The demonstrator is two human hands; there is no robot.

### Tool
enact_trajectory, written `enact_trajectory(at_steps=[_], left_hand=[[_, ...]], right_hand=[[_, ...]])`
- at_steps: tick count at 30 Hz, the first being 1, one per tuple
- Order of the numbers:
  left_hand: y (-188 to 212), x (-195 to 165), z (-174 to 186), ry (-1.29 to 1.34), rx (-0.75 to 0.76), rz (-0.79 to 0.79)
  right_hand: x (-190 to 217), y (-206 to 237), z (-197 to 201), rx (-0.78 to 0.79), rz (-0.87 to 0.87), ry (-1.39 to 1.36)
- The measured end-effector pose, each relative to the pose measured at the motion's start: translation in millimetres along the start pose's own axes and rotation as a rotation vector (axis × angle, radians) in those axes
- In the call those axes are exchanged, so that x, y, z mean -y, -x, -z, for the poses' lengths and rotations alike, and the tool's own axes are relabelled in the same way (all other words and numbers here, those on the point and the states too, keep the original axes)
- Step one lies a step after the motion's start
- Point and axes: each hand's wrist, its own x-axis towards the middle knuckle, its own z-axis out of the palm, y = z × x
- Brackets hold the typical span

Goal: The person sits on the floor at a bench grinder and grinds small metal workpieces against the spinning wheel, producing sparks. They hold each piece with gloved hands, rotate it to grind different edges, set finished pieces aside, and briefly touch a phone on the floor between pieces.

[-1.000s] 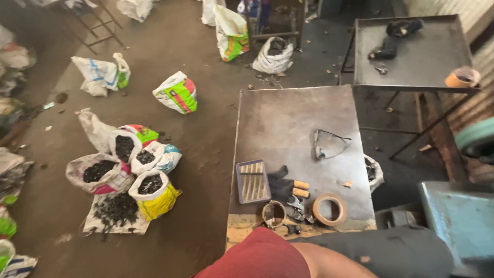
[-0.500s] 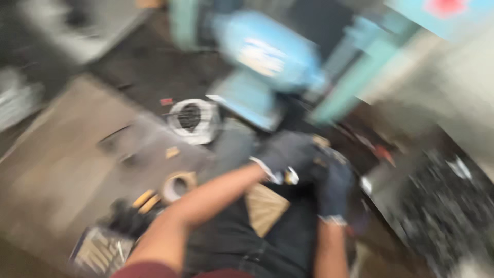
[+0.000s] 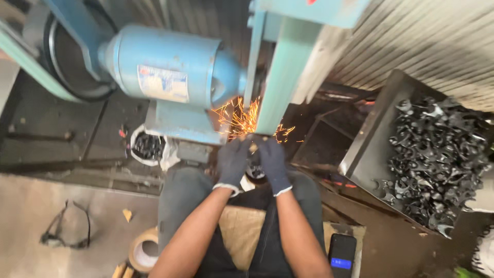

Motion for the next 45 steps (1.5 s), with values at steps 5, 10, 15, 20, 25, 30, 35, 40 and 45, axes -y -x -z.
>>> enact_trajectory(at_steps=[5, 10, 15, 20, 25, 30, 35, 40, 45], left_hand=[[-5.1, -16.5, -36.6, -0.284, 0.014, -0.131], [25.1, -49.3, -21.7, 0.071, 0.250, -0.332], [44.4, -74.5, 10.2, -0.129, 0.198, -0.288], [23.9, -63.6, 11.2, -0.221, 0.042, 0.084], [10.6, -48.9, -11.0, -0.126, 0.007, 0.097], [14.1, -66.0, -18.7, 0.031, 0.125, -0.091], [45.1, -71.7, -6.5, 0.162, 0.173, -0.493], [40.4, -69.5, 21.2, -0.454, 0.225, -0.447], [31.1, -66.6, 26.7, -0.395, 0.253, -0.152]], right_hand=[[13.3, 3.4, 26.6, -0.171, -0.079, -0.110], [32.4, 51.3, 39.7, -0.470, -0.164, -0.084], [41.9, 64.2, 32.7, -0.350, 0.118, -0.184], [17.7, 23.5, 16.2, -0.087, -0.201, -0.338], [2.1, 10.7, 17.2, -0.113, -0.177, -0.251], [20.1, 28.6, 29.4, -0.312, -0.101, -0.410], [33.1, 58.7, 40.1, -0.448, -0.008, -0.285], [25.0, 64.3, 45.3, -0.222, 0.107, -0.039], [13.4, 63.4, 40.0, -0.090, -0.059, 0.044]])
